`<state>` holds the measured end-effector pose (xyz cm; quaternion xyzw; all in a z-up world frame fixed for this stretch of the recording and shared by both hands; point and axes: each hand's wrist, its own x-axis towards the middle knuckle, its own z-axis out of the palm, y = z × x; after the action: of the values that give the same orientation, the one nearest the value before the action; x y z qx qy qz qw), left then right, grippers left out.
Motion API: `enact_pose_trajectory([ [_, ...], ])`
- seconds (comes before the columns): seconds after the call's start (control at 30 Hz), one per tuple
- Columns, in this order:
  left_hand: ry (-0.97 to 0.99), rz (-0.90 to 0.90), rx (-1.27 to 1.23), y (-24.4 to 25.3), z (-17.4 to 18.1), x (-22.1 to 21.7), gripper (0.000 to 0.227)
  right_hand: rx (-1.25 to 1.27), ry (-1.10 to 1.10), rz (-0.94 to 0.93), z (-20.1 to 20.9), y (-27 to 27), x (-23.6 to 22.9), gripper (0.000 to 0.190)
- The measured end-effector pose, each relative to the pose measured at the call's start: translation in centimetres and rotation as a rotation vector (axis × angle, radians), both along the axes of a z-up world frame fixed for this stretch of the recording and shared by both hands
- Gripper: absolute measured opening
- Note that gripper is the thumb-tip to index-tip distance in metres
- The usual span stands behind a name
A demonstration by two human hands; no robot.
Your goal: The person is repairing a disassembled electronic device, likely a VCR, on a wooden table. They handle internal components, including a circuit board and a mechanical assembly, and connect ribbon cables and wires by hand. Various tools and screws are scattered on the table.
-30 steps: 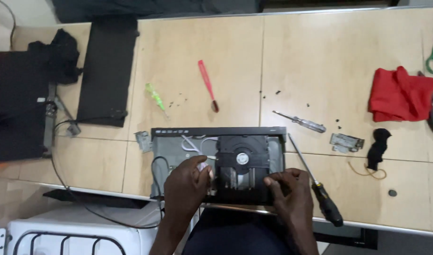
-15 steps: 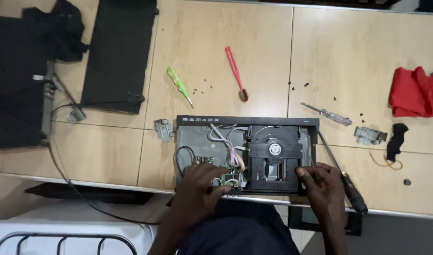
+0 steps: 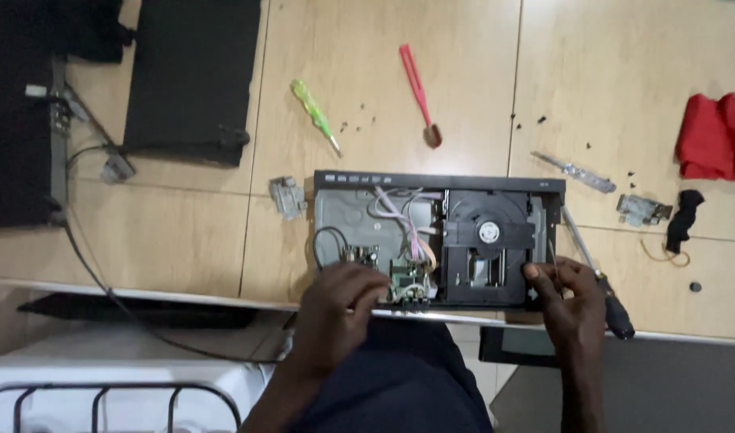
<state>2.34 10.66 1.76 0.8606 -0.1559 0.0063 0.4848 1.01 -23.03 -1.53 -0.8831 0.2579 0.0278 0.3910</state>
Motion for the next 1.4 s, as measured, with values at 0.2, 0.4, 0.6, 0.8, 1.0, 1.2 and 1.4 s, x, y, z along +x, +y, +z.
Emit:
enact_pose_trajectory([
  [0.2, 0.082, 0.192, 0.005, 1.0, 1.1, 1.1, 0.009, -0.013, -0.027, 0.026, -1.1, -0.7, 0.1, 0.020],
  [0.4, 0.220, 0.193, -0.070, -0.1, 1.4, 2.5, 0.026, -0.074, 0.014, 0.089, 0.4, -0.1, 0.3, 0.027],
  [0.6, 0.676, 0.136, -0.006, -3.7, 1.2, 4.8, 0.038, -0.033, 0.036, 0.008, 0.4, 0.2, 0.3, 0.026],
  [0.8, 0.621, 0.212, 0.190, -5.2, 0.4, 5.7, 0.031, -0.048, -0.019, 0.064, 0.9, 0.7, 0.2, 0.026],
  [1.0, 0.539, 0.187, 0.138, -5.0, -0.9, 5.5, 0.022, 0.004, -0.047, 0.067, 1.2, 0.7, 0.2, 0.021],
  [1.2, 0.484, 0.439, -0.002, -2.9, -0.7, 6.7, 0.021, -0.001, -0.022, 0.015, 0.4, 0.4, 0.1, 0.020],
  [1.4, 0.862, 0.379, -0.190, -2.3, 1.6, 8.8, 0.039, 0.002, -0.011, -0.011, -0.4, 0.0, 0.1, 0.023],
])
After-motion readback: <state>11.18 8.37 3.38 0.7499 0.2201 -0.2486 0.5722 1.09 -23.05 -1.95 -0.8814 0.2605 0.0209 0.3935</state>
